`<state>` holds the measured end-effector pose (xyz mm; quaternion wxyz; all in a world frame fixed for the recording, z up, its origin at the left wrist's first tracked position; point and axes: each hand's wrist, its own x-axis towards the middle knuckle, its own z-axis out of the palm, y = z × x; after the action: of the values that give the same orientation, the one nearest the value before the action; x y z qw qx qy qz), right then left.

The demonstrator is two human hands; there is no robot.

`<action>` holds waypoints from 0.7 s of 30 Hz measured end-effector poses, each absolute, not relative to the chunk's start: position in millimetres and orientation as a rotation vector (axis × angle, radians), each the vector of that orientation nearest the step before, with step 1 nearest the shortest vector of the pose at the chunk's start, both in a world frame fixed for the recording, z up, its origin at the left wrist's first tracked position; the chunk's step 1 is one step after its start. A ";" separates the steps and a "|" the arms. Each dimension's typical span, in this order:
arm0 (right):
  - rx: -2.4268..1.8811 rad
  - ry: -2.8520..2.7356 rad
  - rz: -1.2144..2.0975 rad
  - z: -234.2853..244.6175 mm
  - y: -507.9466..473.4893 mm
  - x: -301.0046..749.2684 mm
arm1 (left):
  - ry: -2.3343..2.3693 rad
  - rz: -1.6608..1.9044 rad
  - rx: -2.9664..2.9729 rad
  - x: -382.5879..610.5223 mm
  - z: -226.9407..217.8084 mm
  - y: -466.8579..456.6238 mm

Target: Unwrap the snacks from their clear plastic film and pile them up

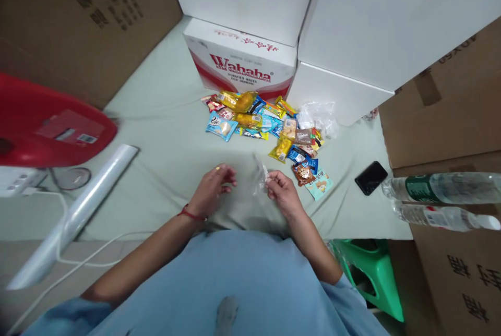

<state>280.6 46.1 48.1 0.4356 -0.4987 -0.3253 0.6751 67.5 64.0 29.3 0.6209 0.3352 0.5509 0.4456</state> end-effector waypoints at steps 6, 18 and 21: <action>-1.317 -0.926 1.552 39.5 39.4 264.4 | 1.223 1.026 0.715 76.1 24.6 60.5; -1.601 -1.510 0.773 38.1 45.1 298.5 | 0.997 1.188 0.287 60.7 17.4 57.2; -1.467 -1.643 0.659 47.1 52.2 278.3 | 0.993 1.183 0.368 64.0 21.0 54.4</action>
<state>278.3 52.2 47.1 0.4087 -0.5824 -0.6522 0.2616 64.0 54.4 21.0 0.7010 0.1652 0.4460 0.5314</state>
